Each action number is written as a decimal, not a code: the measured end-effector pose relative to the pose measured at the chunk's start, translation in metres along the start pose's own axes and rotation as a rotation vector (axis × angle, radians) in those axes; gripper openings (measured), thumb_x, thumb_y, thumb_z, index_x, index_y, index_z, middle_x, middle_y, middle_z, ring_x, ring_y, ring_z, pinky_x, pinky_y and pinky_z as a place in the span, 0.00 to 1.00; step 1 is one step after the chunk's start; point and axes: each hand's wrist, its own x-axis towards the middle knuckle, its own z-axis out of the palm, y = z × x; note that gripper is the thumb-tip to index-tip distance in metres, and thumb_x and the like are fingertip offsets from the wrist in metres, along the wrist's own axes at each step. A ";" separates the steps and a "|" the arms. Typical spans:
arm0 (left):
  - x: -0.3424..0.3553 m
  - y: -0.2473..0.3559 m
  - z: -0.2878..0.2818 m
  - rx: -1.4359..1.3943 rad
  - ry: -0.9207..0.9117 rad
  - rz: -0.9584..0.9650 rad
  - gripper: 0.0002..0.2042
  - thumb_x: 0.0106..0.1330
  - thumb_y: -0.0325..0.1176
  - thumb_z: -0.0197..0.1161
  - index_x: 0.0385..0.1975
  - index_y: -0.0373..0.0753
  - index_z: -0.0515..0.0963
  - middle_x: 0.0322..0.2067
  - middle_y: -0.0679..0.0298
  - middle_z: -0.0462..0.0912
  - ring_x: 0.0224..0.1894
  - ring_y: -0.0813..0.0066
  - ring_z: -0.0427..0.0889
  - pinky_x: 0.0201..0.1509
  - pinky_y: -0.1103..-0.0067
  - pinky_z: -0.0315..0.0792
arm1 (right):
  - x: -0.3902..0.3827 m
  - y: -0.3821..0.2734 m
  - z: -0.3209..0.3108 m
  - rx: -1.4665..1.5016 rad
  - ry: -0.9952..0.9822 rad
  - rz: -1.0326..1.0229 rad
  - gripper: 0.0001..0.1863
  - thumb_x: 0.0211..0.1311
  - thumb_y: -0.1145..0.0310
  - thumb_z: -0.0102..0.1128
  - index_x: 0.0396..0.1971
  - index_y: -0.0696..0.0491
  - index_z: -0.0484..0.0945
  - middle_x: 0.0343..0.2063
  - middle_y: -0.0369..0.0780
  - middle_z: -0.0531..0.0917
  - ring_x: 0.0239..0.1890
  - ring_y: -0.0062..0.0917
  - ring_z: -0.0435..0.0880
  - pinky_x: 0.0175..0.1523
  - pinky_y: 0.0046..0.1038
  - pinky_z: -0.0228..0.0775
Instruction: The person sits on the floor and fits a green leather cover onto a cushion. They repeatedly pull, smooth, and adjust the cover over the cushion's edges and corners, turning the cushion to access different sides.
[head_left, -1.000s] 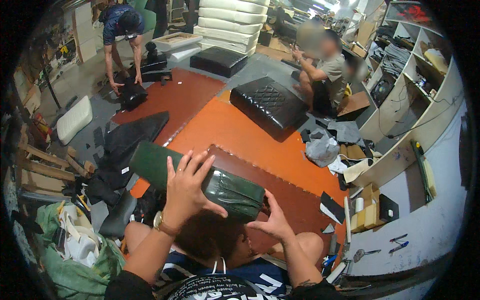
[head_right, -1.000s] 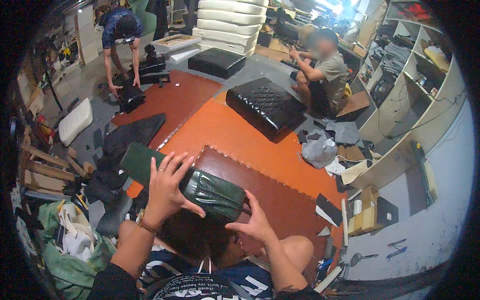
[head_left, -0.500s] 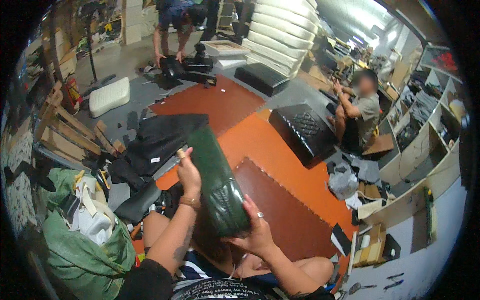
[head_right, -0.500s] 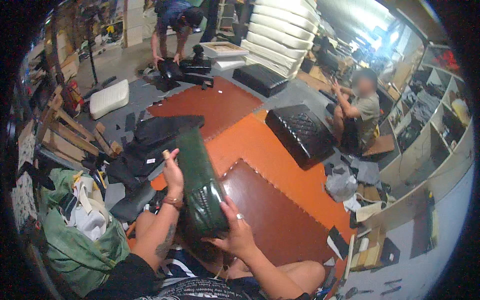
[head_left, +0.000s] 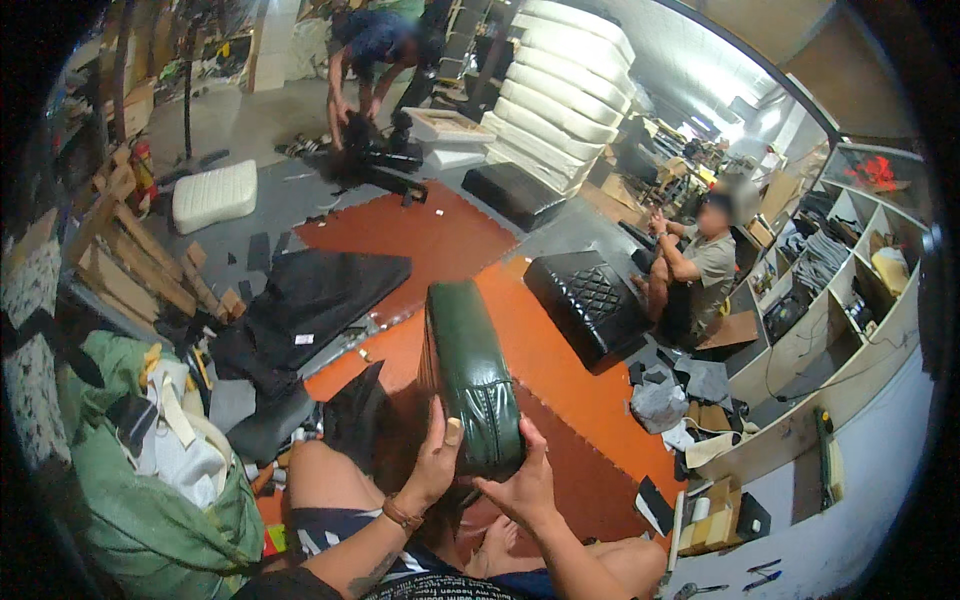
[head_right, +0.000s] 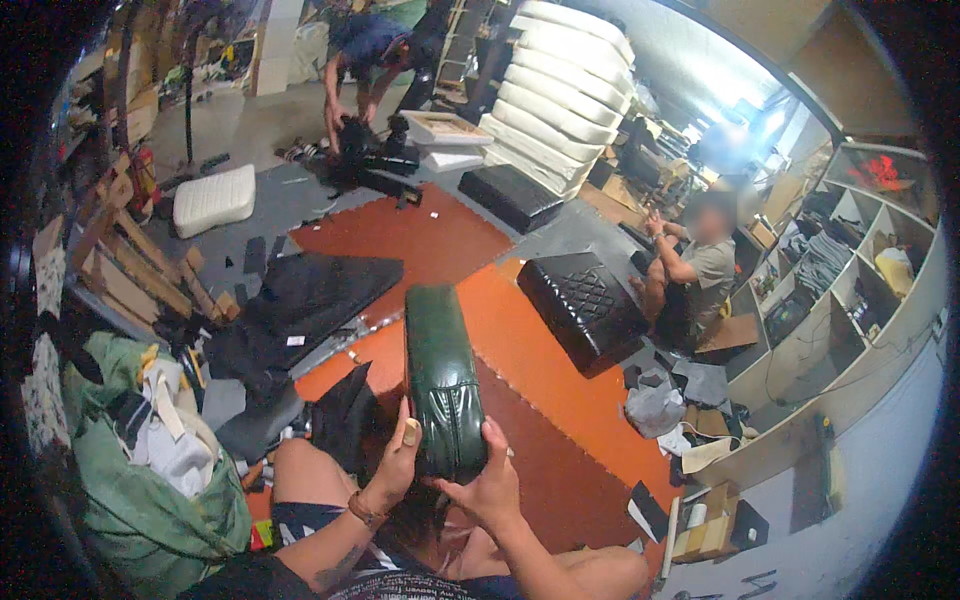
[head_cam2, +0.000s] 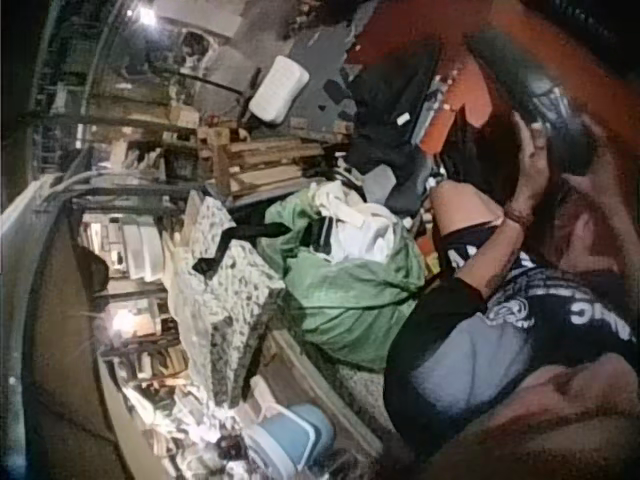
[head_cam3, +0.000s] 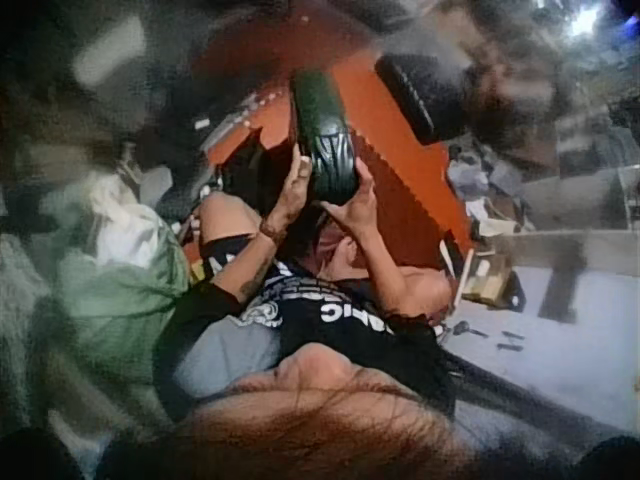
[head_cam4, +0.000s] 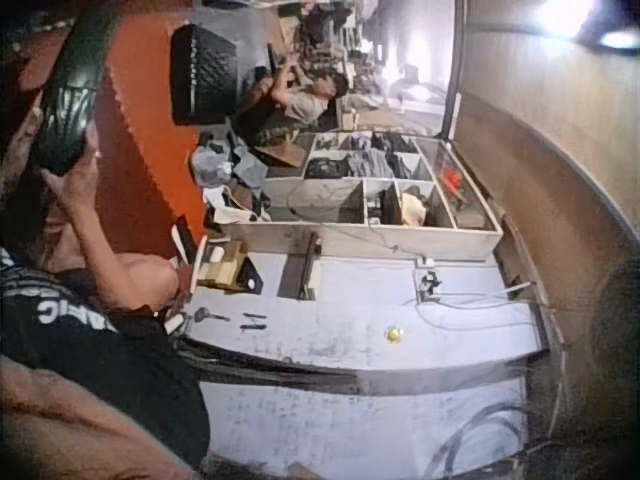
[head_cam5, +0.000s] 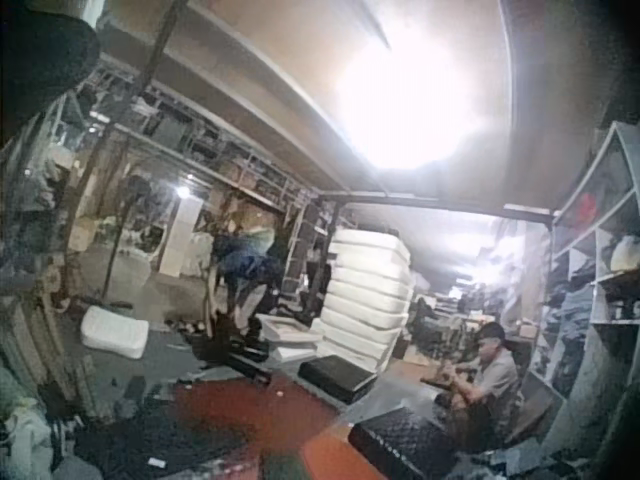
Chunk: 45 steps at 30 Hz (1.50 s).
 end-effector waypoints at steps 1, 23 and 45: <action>-0.003 0.004 0.001 -0.070 -0.027 -0.011 0.41 0.85 0.60 0.31 0.83 0.33 0.36 0.80 0.51 0.55 0.79 0.62 0.60 0.82 0.69 0.55 | -0.004 -0.004 -0.003 0.027 -0.033 -0.023 0.66 0.40 0.43 0.89 0.76 0.50 0.55 0.76 0.58 0.60 0.73 0.57 0.70 0.69 0.50 0.73; -0.021 -0.091 0.023 -0.618 -0.147 0.002 0.34 0.87 0.53 0.37 0.83 0.37 0.44 0.81 0.54 0.51 0.82 0.61 0.55 0.84 0.66 0.52 | 0.006 -0.010 0.023 -0.410 0.298 -0.015 0.37 0.56 0.52 0.77 0.65 0.50 0.80 0.68 0.49 0.76 0.65 0.57 0.72 0.69 0.56 0.66; -0.005 0.026 0.036 0.082 0.016 0.329 0.34 0.79 0.57 0.54 0.74 0.39 0.60 0.76 0.47 0.63 0.78 0.48 0.62 0.82 0.61 0.56 | -0.002 0.008 -0.013 -0.055 -0.039 -0.197 0.27 0.60 0.58 0.72 0.61 0.41 0.84 0.70 0.38 0.77 0.69 0.56 0.70 0.70 0.56 0.60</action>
